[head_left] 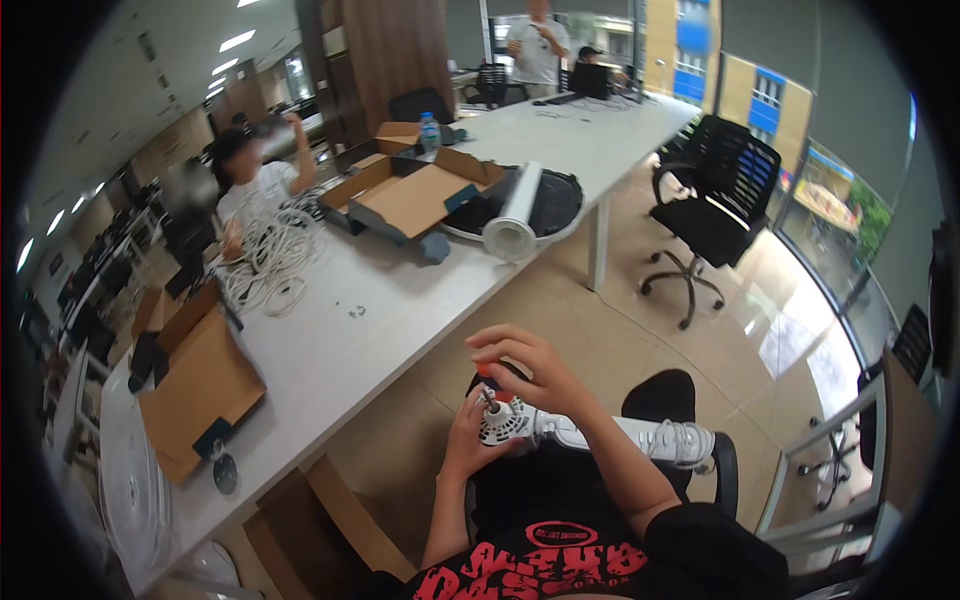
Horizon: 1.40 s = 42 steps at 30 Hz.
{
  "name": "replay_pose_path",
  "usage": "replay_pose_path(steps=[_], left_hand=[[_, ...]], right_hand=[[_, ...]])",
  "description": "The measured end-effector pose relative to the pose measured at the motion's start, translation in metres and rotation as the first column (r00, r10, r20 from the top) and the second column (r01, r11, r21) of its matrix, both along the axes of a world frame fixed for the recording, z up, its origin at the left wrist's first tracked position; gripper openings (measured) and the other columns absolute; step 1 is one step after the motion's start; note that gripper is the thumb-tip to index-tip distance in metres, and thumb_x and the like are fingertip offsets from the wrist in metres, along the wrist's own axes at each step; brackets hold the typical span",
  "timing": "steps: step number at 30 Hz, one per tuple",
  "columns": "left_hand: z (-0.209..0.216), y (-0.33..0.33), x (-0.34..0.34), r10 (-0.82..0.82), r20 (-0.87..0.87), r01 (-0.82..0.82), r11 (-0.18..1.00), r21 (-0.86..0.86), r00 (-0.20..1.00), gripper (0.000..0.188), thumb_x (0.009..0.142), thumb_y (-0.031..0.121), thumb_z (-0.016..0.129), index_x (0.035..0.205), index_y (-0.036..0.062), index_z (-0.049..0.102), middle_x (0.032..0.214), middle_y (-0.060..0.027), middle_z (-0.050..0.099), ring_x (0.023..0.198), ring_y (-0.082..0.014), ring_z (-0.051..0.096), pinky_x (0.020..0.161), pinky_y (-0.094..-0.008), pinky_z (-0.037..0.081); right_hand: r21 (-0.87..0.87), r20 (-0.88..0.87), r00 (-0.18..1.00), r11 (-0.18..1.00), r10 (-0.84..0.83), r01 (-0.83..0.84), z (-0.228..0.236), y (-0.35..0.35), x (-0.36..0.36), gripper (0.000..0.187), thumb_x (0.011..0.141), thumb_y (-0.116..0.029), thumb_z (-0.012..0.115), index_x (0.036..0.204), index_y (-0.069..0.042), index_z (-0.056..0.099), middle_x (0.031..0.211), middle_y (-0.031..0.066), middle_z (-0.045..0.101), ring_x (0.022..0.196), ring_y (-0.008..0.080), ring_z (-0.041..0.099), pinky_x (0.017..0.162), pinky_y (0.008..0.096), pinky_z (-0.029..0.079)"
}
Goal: Assembling the motor housing of an electric fan using a screwdriver.
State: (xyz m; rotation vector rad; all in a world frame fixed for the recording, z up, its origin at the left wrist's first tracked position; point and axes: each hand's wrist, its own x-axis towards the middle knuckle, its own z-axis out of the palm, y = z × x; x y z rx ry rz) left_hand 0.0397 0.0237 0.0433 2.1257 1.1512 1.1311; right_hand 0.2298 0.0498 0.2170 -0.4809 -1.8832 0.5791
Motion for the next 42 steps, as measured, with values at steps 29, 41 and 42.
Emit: replay_pose_path(steps=[29,41,42], left_hand=[[-0.005,0.002,0.003,-0.056,0.067,0.054,0.998,0.023,0.996,0.083,0.079,0.028,0.091,0.146,-0.0032,0.051,0.141,-0.0209,0.058,0.131,-0.0353,0.057,0.113,-0.0435,0.043],[0.004,-0.002,0.006,-0.015,0.05,0.013,0.999,0.047,0.999,0.085,0.078,0.033,0.091,0.143,-0.0039,0.052,0.139,-0.0214,0.058,0.128,-0.0368,0.058,0.109,-0.0456,0.045],[0.005,-0.002,0.007,-0.033,0.055,0.031,0.999,0.026,0.998,0.084,0.077,0.033,0.091,0.142,-0.0034,0.052,0.137,-0.0211,0.059,0.127,-0.0373,0.058,0.109,-0.0456,0.045]], right_hand=[[0.106,-0.035,0.999,0.994,-0.001,0.005,-0.007,0.01,0.01,0.023,0.096,-0.027,0.076,0.102,-0.006,0.067,0.11,0.008,0.063,0.094,0.0293,0.069,0.084,0.042,0.055],[0.094,-0.013,0.997,0.993,0.072,-0.07,-0.004,0.006,0.007,0.016,0.098,-0.015,0.072,0.11,-0.006,0.066,0.127,0.0103,0.067,0.107,0.0295,0.07,0.091,0.0389,0.055],[0.048,-0.009,0.997,0.996,0.077,-0.077,-0.004,0.006,0.008,0.015,0.098,-0.014,0.071,0.109,-0.006,0.066,0.125,0.0112,0.068,0.106,0.0292,0.07,0.091,0.0389,0.055]])
